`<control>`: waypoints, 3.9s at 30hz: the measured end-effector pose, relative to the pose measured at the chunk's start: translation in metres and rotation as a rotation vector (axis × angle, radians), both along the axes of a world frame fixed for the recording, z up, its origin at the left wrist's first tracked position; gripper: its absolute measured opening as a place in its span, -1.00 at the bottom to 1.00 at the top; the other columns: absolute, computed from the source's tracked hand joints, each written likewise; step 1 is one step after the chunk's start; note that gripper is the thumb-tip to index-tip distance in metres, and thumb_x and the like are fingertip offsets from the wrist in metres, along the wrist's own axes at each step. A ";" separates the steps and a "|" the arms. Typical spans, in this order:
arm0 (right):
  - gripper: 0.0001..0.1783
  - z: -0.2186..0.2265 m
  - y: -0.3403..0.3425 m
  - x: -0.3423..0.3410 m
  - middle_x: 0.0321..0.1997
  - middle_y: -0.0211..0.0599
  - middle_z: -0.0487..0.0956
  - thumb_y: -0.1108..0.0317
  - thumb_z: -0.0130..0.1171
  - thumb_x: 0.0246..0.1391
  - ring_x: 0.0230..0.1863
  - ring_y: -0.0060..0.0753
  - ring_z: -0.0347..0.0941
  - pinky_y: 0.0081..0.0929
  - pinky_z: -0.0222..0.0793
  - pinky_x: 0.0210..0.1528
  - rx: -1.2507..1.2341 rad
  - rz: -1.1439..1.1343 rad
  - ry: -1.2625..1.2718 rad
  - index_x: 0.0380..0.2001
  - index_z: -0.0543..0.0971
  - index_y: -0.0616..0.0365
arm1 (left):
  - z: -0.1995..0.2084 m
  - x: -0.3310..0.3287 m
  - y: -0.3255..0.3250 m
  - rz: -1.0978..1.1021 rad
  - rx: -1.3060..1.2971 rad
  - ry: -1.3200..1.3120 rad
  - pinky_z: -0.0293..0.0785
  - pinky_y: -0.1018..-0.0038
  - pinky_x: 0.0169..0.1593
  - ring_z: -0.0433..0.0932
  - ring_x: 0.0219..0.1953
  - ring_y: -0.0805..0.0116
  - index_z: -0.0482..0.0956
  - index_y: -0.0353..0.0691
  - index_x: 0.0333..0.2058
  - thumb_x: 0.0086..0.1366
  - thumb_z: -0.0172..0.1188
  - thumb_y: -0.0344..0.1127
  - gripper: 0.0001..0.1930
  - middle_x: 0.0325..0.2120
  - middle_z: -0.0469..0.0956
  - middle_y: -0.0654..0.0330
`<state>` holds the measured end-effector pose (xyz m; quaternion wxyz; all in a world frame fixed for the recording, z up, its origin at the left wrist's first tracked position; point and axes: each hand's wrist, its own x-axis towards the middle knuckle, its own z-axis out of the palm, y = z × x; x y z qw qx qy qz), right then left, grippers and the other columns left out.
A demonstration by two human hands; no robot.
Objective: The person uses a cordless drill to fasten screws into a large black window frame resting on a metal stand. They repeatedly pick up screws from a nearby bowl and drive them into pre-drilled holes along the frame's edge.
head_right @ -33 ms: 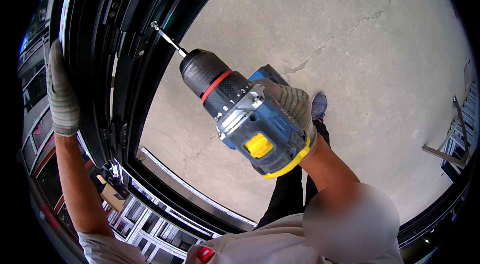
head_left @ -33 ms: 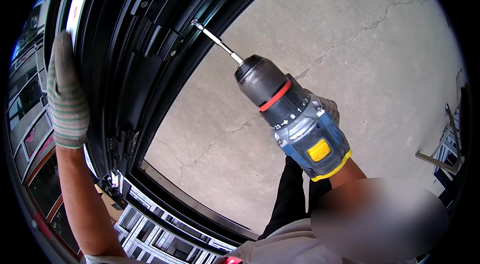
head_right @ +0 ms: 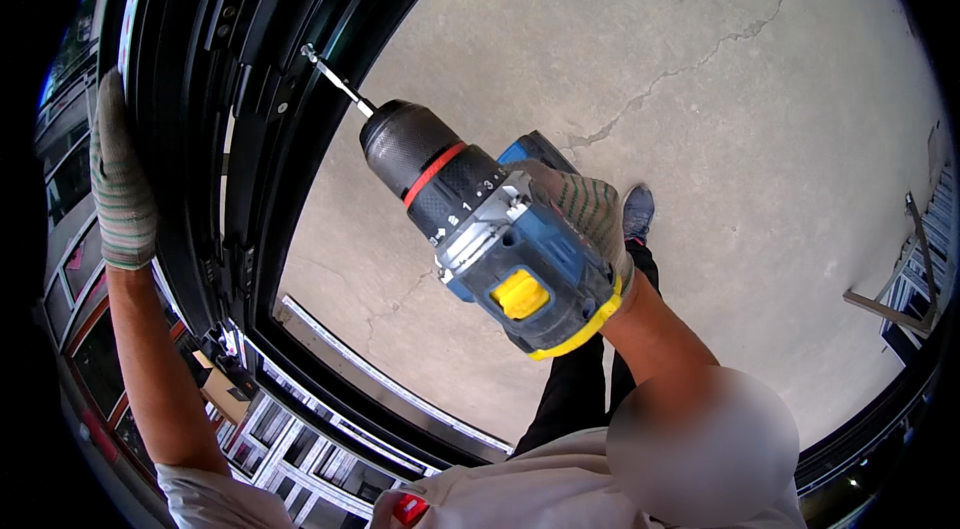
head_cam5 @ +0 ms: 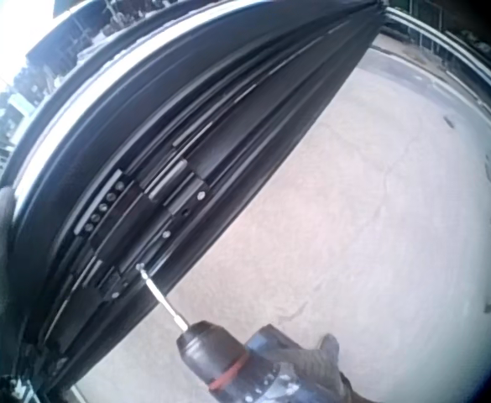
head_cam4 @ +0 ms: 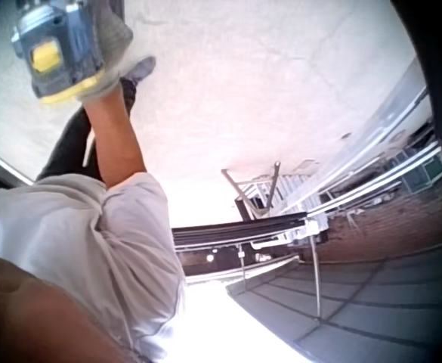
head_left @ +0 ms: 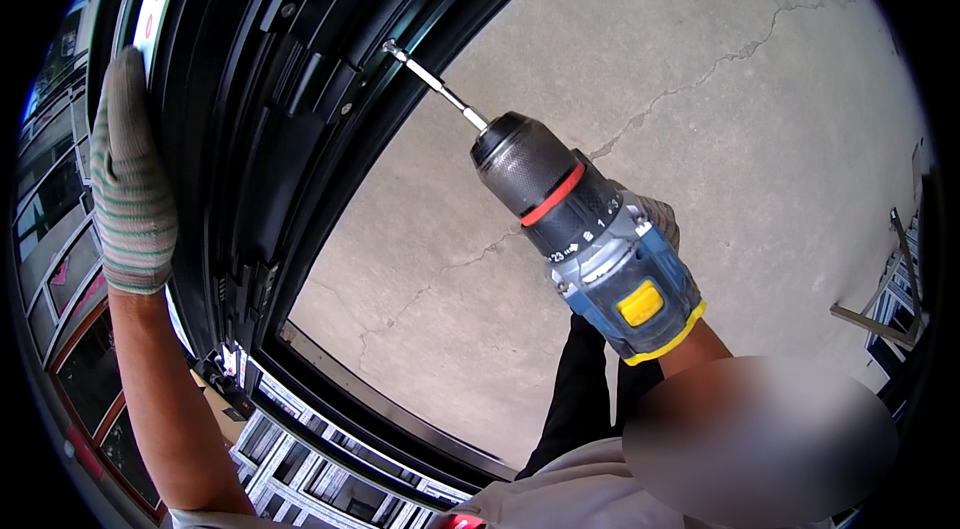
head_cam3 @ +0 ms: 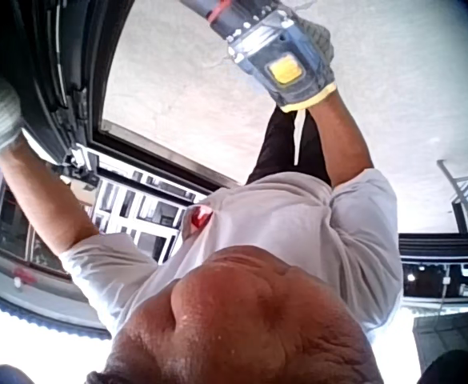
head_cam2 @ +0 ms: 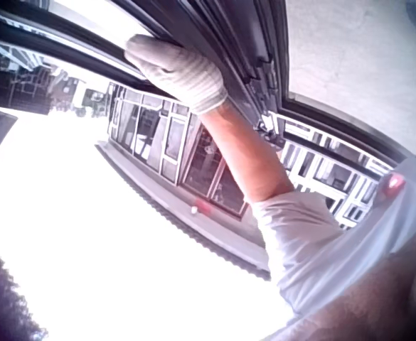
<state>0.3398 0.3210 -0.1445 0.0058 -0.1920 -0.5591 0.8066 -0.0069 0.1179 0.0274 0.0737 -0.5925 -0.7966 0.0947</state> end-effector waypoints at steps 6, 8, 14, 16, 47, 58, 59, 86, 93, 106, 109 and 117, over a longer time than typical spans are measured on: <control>-0.50 0.000 0.014 -0.011 -0.44 -0.31 0.60 0.01 0.38 -0.14 -0.40 -0.32 0.58 -0.40 0.50 -0.33 0.646 0.020 0.196 -0.22 0.52 0.10 | -0.004 -0.001 0.016 -0.018 0.000 -0.030 0.03 0.26 0.43 0.07 0.39 0.13 0.02 -0.17 0.36 0.41 -0.12 -0.51 -0.43 0.34 0.11 0.02; -0.50 0.002 0.014 -0.014 -0.46 -0.31 0.59 0.00 0.39 -0.18 -0.43 -0.29 0.56 -0.38 0.48 -0.36 0.740 -0.029 0.217 -0.26 0.53 0.10 | -0.009 -0.003 0.016 0.018 0.011 -0.044 0.04 0.26 0.43 0.08 0.39 0.13 0.03 -0.18 0.36 0.40 -0.11 -0.53 -0.42 0.34 0.12 0.02; -0.58 0.020 0.029 -0.027 -0.54 -0.26 0.55 -0.01 0.40 -0.26 -0.51 -0.26 0.51 -0.34 0.41 -0.41 0.806 0.090 0.082 -0.45 0.58 0.10 | -0.001 0.003 0.017 0.035 -0.013 0.002 0.08 0.26 0.42 0.13 0.37 0.12 0.06 -0.18 0.35 0.38 -0.09 -0.54 -0.42 0.32 0.15 0.03; -0.59 0.019 0.024 -0.026 -0.54 -0.27 0.56 0.00 0.39 -0.24 -0.51 -0.25 0.51 -0.35 0.41 -0.40 0.782 -0.018 0.162 -0.44 0.58 0.09 | -0.004 0.003 0.019 -0.027 -0.015 0.017 0.09 0.27 0.41 0.15 0.36 0.12 0.06 -0.19 0.35 0.37 -0.08 -0.55 -0.41 0.31 0.18 0.03; -0.40 -0.003 0.043 -0.005 -0.27 -0.26 0.63 -0.05 0.39 -0.18 -0.27 -0.27 0.61 -0.33 0.52 -0.19 0.704 -0.026 0.200 -0.13 0.55 0.12 | 0.003 0.003 0.016 0.044 0.053 -0.036 0.22 0.34 0.35 0.29 0.27 0.18 0.13 -0.13 0.33 0.39 -0.06 -0.53 -0.45 0.22 0.30 0.06; -0.42 -0.010 0.042 -0.005 -0.32 -0.26 0.63 -0.03 0.41 -0.22 -0.30 -0.28 0.60 -0.32 0.50 -0.22 0.728 -0.038 0.223 -0.18 0.55 0.12 | 0.006 0.002 0.020 0.054 0.073 -0.114 0.18 0.34 0.38 0.25 0.31 0.16 0.09 -0.20 0.34 0.37 -0.04 -0.56 -0.42 0.25 0.28 0.05; -0.42 -0.009 0.042 -0.004 -0.33 -0.26 0.63 -0.03 0.41 -0.22 -0.31 -0.28 0.60 -0.32 0.50 -0.23 0.731 -0.037 0.225 -0.18 0.55 0.13 | 0.007 0.004 0.021 0.056 0.057 -0.089 0.18 0.33 0.38 0.25 0.31 0.15 0.08 -0.20 0.34 0.36 -0.04 -0.57 -0.41 0.26 0.27 0.04; -0.64 0.005 0.081 -0.015 -0.51 -0.34 0.59 0.13 0.36 -0.16 -0.50 -0.36 0.55 -0.42 0.46 -0.39 0.797 0.020 0.207 -0.28 0.57 0.04 | 0.003 0.008 0.022 -0.017 0.047 0.064 0.25 0.30 0.33 0.30 0.27 0.05 0.16 -0.20 0.31 0.32 -0.07 -0.66 -0.42 0.21 0.33 -0.02; -0.56 -0.010 0.082 0.001 -0.32 -0.34 0.61 0.11 0.37 -0.13 -0.32 -0.39 0.58 -0.41 0.52 -0.26 0.625 0.018 0.177 -0.17 0.54 0.02 | 0.002 0.010 0.022 0.095 0.109 -0.078 0.25 0.32 0.33 0.31 0.27 0.10 0.13 -0.18 0.32 0.35 -0.08 -0.64 -0.42 0.23 0.29 0.00; -0.45 -0.012 0.080 -0.001 -0.14 -0.35 0.57 0.10 0.36 -0.08 -0.16 -0.41 0.54 -0.39 0.53 -0.16 0.758 -0.027 0.208 -0.02 0.46 0.00 | 0.007 0.010 0.022 0.090 0.055 -0.042 0.28 0.31 0.31 0.34 0.24 0.09 0.07 -0.15 0.34 0.32 -0.02 -0.63 -0.37 0.21 0.31 -0.01; -0.43 -0.013 0.077 0.003 -0.10 -0.35 0.56 0.10 0.35 -0.07 -0.12 -0.41 0.54 -0.38 0.54 -0.13 0.782 -0.039 0.216 0.02 0.45 0.00 | 0.009 0.007 0.018 0.090 0.046 -0.041 0.27 0.30 0.32 0.32 0.25 0.08 0.06 -0.14 0.34 0.31 0.00 -0.63 -0.35 0.22 0.30 -0.01; -0.43 -0.015 0.067 0.014 0.04 -0.37 0.50 0.13 0.26 0.05 0.04 -0.46 0.47 -0.42 0.49 0.04 0.514 0.191 -0.024 0.13 0.38 -0.03 | 0.009 0.011 0.022 0.034 0.004 0.102 0.26 0.28 0.33 0.30 0.27 0.02 0.04 -0.15 0.34 0.27 -0.01 -0.69 -0.30 0.23 0.28 -0.04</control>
